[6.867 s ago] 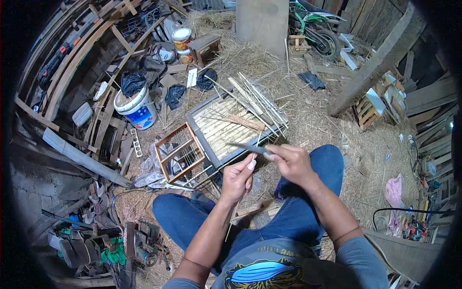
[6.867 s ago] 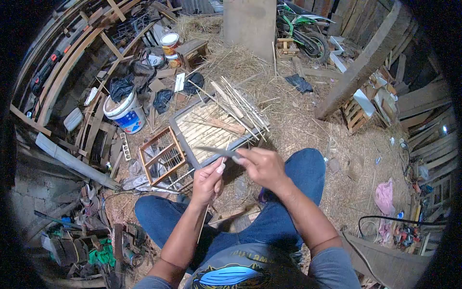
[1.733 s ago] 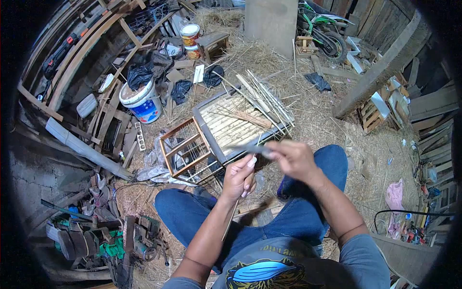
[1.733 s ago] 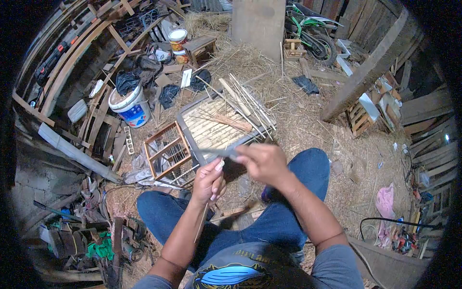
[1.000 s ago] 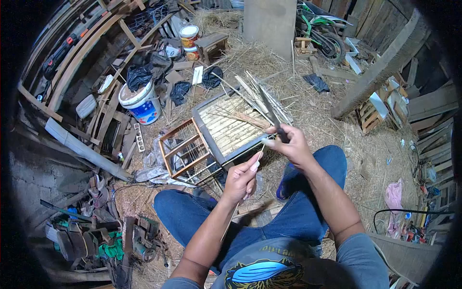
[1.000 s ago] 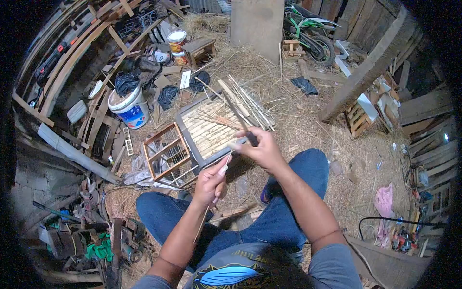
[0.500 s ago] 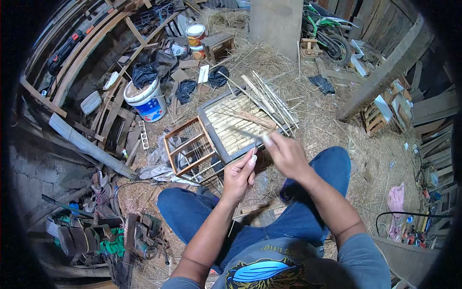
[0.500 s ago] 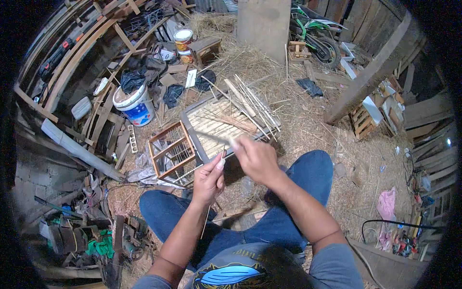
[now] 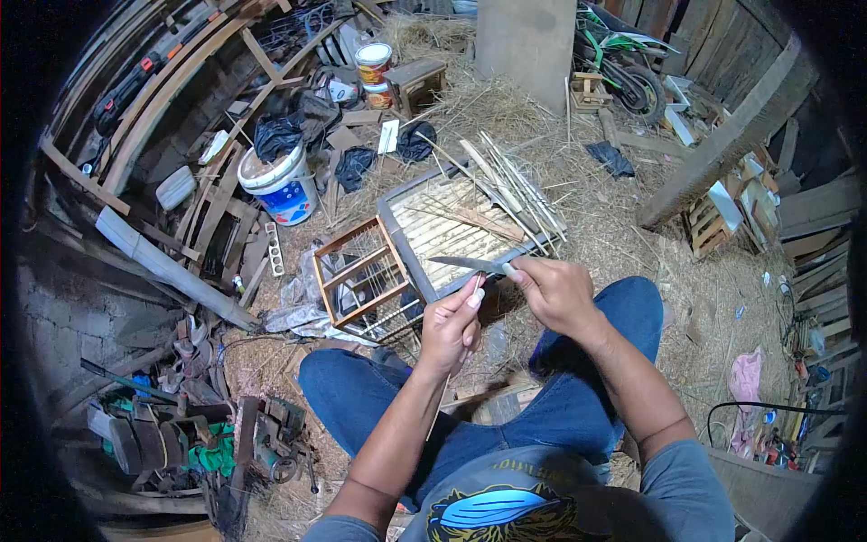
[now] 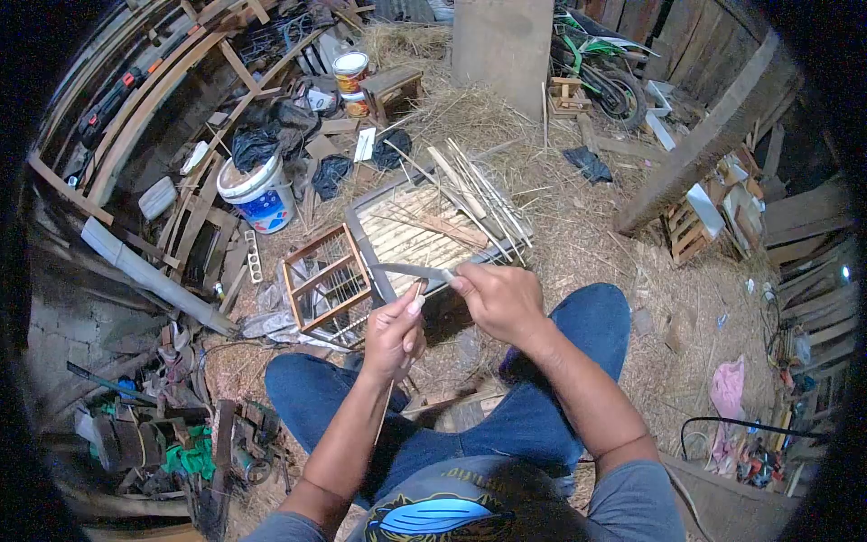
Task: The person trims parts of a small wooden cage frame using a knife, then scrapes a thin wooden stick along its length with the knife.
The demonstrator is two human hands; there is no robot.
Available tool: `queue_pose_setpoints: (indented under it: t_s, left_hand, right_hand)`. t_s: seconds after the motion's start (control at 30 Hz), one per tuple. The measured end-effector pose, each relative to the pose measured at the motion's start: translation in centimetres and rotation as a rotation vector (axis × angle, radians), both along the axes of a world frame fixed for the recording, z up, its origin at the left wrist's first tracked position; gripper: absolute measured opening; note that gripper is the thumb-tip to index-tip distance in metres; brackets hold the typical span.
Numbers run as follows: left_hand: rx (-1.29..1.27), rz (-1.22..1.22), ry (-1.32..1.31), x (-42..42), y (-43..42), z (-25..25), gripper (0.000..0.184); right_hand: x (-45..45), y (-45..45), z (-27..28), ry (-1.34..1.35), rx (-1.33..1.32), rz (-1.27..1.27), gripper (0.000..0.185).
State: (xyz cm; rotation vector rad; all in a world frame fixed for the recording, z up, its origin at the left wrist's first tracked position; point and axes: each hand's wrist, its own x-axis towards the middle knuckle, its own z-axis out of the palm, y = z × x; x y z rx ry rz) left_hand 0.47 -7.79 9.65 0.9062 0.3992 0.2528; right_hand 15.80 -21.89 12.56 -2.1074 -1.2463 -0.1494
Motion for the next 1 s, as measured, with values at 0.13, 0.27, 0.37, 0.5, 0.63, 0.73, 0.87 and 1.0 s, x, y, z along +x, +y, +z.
queue_pose_setpoints:
  t_s: [0.13,0.27,0.37,0.5,0.63,0.73,0.87,1.0]
  left_hand:
    - [0.036,0.006,0.053,-0.2,-0.2,-0.5,0.024]
    - [0.014,-0.011,0.024,-0.3,0.0,-0.4,0.034]
    - [0.064,-0.062,0.047,-0.4,0.3,-1.5,0.039]
    - [0.054,-0.024,0.023,0.0,0.3,-1.1,0.04]
    - [0.099,-0.038,0.062,-0.4,0.2,-1.7,0.042]
    - [0.115,-0.014,0.037,0.0,0.2,-1.9,0.041]
    - [0.118,0.002,0.033,0.0,0.1,-1.8,0.039]
    - [0.134,0.002,0.053,0.1,0.4,-1.9,0.038]
  right_hand:
    - [-0.7,-0.3,-0.2,-0.052,-0.066,0.072,0.022]
    - [0.3,-0.2,-0.1,-0.078,-0.011,-0.016,0.021]
    - [0.1,-0.4,-0.1,-0.082,-0.063,0.046,0.023]
    - [1.4,-0.1,0.2,-0.024,-0.157,-0.081,0.025]
    - [1.6,0.0,-0.6,-0.042,-0.095,-0.021,0.022]
    - [1.1,0.1,0.2,-0.048,-0.121,0.032,0.025]
    - [1.1,-0.1,0.1,-0.023,-0.132,0.039,0.028]
    - [0.9,0.2,-0.6,-0.006,-0.044,0.044,0.031]
